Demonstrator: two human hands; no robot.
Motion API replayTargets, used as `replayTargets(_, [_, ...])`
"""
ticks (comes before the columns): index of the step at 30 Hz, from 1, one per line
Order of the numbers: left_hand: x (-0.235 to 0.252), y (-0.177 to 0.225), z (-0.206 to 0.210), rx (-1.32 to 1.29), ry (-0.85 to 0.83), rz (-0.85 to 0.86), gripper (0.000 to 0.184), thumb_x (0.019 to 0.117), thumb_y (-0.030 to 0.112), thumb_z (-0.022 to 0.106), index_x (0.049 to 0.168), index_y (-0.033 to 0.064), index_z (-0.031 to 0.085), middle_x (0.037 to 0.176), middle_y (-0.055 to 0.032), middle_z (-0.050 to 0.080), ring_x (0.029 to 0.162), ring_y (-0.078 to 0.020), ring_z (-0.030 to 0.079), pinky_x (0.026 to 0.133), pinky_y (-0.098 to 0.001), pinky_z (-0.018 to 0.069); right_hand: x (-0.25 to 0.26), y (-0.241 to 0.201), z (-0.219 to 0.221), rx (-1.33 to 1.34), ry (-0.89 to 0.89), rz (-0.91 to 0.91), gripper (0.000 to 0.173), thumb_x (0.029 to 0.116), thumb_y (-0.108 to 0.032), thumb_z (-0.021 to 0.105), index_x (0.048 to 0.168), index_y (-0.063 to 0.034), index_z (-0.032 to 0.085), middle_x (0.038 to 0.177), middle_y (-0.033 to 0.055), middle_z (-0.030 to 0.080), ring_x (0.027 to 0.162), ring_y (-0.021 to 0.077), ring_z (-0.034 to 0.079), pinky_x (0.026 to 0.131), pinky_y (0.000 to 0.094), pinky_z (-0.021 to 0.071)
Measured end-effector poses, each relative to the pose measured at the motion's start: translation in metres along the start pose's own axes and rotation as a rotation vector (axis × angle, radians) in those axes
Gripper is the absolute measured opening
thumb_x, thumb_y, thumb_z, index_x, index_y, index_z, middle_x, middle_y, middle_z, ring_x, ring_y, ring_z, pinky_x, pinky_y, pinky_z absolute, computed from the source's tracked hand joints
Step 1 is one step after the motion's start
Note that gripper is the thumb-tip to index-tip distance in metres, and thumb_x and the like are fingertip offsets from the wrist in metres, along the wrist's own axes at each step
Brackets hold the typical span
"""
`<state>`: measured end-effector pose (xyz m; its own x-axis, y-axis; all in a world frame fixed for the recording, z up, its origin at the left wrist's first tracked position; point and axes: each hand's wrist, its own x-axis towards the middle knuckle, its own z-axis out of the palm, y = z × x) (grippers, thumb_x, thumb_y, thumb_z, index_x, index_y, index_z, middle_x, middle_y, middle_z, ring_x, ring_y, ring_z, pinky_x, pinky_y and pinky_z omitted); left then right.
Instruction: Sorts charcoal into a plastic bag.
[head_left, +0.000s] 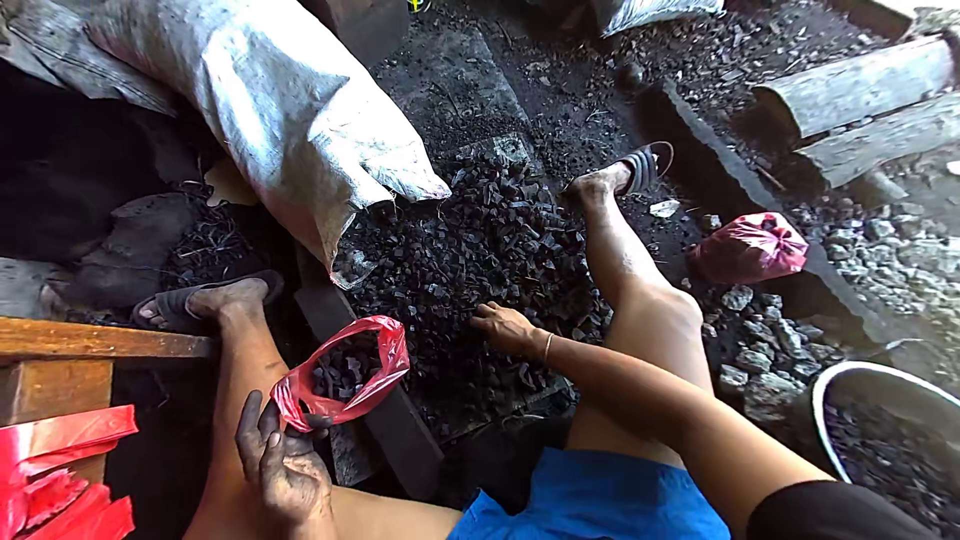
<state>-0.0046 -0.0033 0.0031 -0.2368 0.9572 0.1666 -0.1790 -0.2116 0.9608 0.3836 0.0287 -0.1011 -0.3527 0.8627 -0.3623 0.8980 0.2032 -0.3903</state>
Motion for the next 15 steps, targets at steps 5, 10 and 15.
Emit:
replayTargets(5, [0.005, 0.0, 0.001, -0.027, -0.036, 0.01, 0.061, 0.1007, 0.034, 0.044, 0.151, 0.0042, 0.03, 0.137, -0.0058, 0.058, 0.086, -0.0136, 0.068, 0.058, -0.026, 0.0572, 0.001, 0.008, 0.004, 0.124, 0.054, 0.021, 0.032, 0.0912, -0.022, 0.069, 0.122, -0.0144, 0.069, 0.128, 0.014, 0.065, 0.119, 0.0332, 0.064, 0.097, 0.0537, 0.0551])
replayTargets(10, [0.002, 0.004, -0.003, -0.025, -0.029, 0.004, 0.063, 0.1004, 0.037, 0.045, 0.152, 0.0048, 0.029, 0.137, -0.0059, 0.058, 0.084, -0.0137, 0.068, 0.059, -0.0265, 0.0572, -0.003, 0.004, -0.024, 0.277, 0.185, 0.08, 0.035, 0.0857, -0.03, 0.076, 0.117, -0.016, 0.071, 0.118, 0.0102, 0.068, 0.107, 0.0261, 0.067, 0.096, 0.0495, 0.056])
replayTargets(15, [-0.001, 0.003, -0.001, -0.035, -0.036, 0.011, 0.065, 0.1008, 0.037, 0.046, 0.153, 0.0039, 0.029, 0.137, -0.0077, 0.058, 0.083, -0.0138, 0.068, 0.056, -0.0257, 0.0566, 0.002, -0.067, -0.066, 0.429, 0.321, -0.095, 0.036, 0.0861, -0.033, 0.08, 0.115, -0.0123, 0.073, 0.11, 0.0076, 0.07, 0.097, 0.0169, 0.068, 0.09, 0.0378, 0.0581])
